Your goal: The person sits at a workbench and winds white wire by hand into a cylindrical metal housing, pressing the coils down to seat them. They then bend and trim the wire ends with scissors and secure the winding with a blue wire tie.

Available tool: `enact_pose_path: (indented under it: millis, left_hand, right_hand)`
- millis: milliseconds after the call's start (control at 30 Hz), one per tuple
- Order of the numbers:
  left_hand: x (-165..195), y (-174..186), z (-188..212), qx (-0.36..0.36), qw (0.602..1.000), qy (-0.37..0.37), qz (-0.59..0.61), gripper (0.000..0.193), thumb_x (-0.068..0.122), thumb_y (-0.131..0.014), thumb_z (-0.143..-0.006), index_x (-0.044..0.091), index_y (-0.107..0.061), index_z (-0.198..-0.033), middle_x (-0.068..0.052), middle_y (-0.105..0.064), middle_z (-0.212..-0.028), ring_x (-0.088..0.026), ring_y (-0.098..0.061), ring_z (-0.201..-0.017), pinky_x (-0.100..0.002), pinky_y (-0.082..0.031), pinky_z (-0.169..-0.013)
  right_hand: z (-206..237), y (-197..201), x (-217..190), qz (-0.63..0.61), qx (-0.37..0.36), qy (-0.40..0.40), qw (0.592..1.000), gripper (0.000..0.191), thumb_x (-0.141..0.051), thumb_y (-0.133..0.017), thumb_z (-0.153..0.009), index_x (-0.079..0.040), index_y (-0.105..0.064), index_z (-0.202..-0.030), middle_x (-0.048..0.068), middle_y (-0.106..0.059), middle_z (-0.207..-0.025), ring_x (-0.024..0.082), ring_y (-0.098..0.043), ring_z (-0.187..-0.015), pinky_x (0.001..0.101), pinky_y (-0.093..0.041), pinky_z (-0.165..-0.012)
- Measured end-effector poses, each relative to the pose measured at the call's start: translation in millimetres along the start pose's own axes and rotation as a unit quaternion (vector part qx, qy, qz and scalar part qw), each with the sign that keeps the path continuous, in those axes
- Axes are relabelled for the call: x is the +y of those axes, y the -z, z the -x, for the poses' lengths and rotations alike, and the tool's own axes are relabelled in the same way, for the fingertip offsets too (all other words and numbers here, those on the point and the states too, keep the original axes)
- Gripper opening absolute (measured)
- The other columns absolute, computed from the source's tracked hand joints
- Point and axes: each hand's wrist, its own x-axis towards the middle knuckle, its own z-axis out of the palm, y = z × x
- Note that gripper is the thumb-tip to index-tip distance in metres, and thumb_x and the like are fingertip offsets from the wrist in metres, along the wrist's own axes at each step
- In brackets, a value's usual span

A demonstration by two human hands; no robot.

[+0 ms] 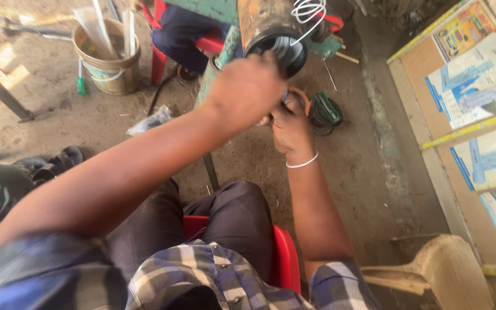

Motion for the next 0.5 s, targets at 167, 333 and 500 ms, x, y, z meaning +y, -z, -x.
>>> enact_pose_path:
  millis: [167,333,500]
  left_hand:
    - [17.4,-11.5,-48.5,-0.149,0.988,0.034,-0.021,0.011,0.017,-0.069,-0.089,0.012,-0.079,-0.088,-0.007,-0.076,-0.087,-0.021,-0.076,-0.082,-0.034,-0.059,-0.058]
    - [6.7,-15.3,-65.9,-0.156,0.985,0.005,-0.069,0.011,0.011,-0.072,-0.081,0.012,-0.079,-0.088,-0.008,-0.077,-0.089,-0.023,-0.076,-0.086,-0.035,-0.059,-0.063]
    - [4.5,-12.9,-57.9,-0.145,0.983,-0.028,-0.105,0.010,0.013,-0.073,-0.079,0.014,-0.080,-0.086,-0.009,-0.076,-0.090,-0.026,-0.076,-0.086,-0.036,-0.059,-0.065]
  right_hand:
    - [-1.8,-2.6,15.0,-0.047,0.039,-0.018,0.998,0.011,-0.014,-0.060,-0.104,-0.003,-0.058,-0.102,-0.002,-0.053,-0.076,0.008,-0.044,-0.064,0.0274,-0.040,-0.059]
    - [-1.1,-0.9,-6.2,-0.009,0.008,-0.048,0.999,0.006,-0.009,-0.057,-0.104,-0.004,-0.055,-0.100,-0.005,-0.043,-0.072,0.006,-0.035,-0.059,0.0260,-0.032,-0.052]
    - [2.6,-9.8,-21.5,0.007,-0.020,-0.022,1.000,0.015,-0.002,-0.047,-0.099,-0.005,-0.059,-0.107,-0.006,-0.042,-0.071,0.004,-0.032,-0.055,0.0242,-0.027,-0.048]
